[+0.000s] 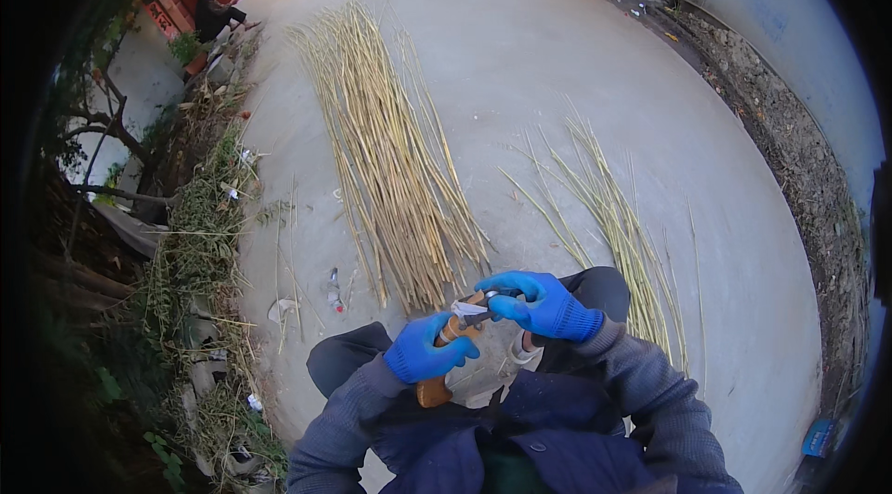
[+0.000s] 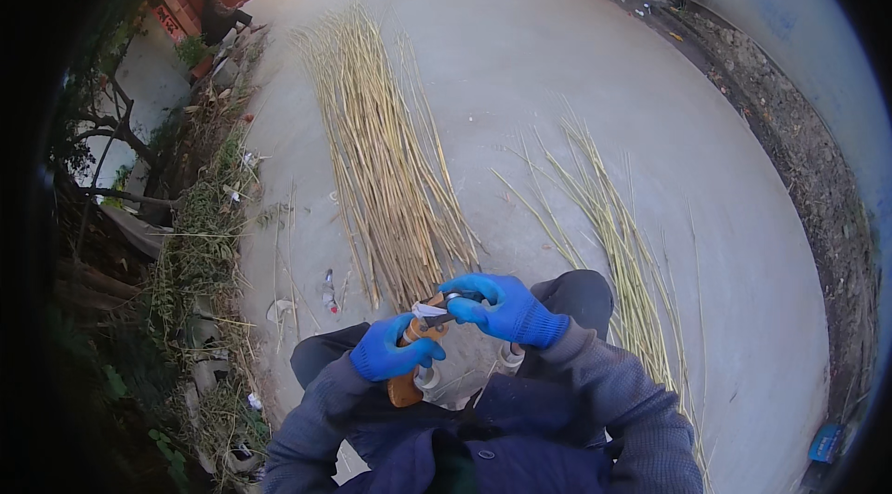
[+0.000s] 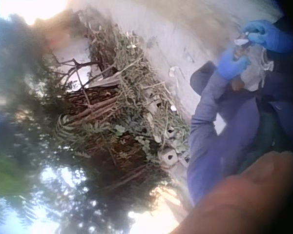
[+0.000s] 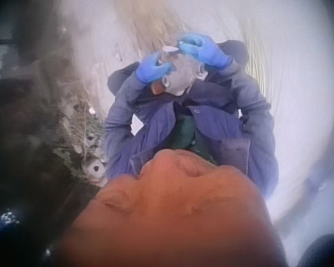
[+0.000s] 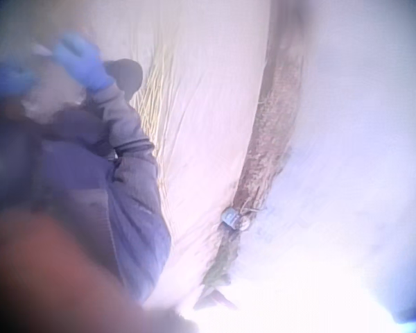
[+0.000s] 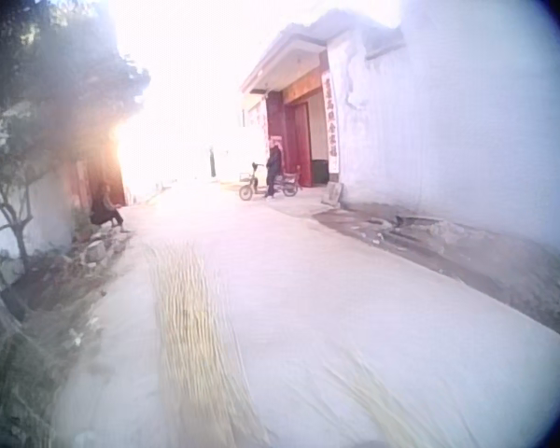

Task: The person sits on the ground and uses pruning shears to strip and trim long thin sticks. They repeatedly pick up sticks, remove outer layers with the shears, and place the processed sticks into a pile on the ground.

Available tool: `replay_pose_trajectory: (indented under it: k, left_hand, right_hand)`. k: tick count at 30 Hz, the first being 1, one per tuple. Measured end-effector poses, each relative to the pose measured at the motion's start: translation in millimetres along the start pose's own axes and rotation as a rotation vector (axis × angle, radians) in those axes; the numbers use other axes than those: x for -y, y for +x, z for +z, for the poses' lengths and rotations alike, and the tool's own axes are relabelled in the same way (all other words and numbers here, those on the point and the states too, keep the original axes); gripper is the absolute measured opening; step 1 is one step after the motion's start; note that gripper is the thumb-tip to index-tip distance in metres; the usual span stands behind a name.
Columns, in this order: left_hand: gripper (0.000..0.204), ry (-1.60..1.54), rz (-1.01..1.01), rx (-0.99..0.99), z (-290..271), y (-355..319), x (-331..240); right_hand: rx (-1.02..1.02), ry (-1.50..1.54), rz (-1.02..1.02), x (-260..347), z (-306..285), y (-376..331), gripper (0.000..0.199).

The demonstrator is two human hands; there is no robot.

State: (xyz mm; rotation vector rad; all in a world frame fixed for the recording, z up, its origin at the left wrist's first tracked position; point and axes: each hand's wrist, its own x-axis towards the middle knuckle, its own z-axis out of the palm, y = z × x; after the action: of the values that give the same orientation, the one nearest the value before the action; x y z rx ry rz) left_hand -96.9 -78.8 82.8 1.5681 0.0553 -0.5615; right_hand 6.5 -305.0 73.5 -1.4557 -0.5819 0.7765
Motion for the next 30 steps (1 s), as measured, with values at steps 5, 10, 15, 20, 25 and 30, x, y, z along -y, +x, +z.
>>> replay_pose_trajectory:
  k: [5, 10, 15, 20, 25, 30]
  left_hand:
    - [0.032, -0.197, -0.220, -0.145, -29, 28, 25]
    - [0.032, -0.308, -0.118, -0.432, -96, 34, 32]
    - [0.030, -0.390, -0.122, -0.562, -125, 28, 23]
    - [0.029, -0.422, -0.194, -0.497, -132, 27, 20]
    - [0.034, -0.424, -0.380, -0.440, -145, 32, 13]
    - [0.031, -0.482, -0.449, -0.513, -147, 45, 5]
  right_hand:
    - [-0.019, 0.028, 0.001, -45, -6, 60, 0.037]
    - [-0.375, 0.124, 0.231, -155, -77, 136, 0.034]
    - [-0.390, -0.564, 0.571, -299, -124, 171, 0.038]
    - [-0.355, -0.881, 0.613, -378, -109, 206, 0.040]
    - [-0.471, -0.850, 0.523, -407, -99, 270, 0.039]
    - [-0.559, -1.094, 0.438, -424, -115, 336, 0.043]
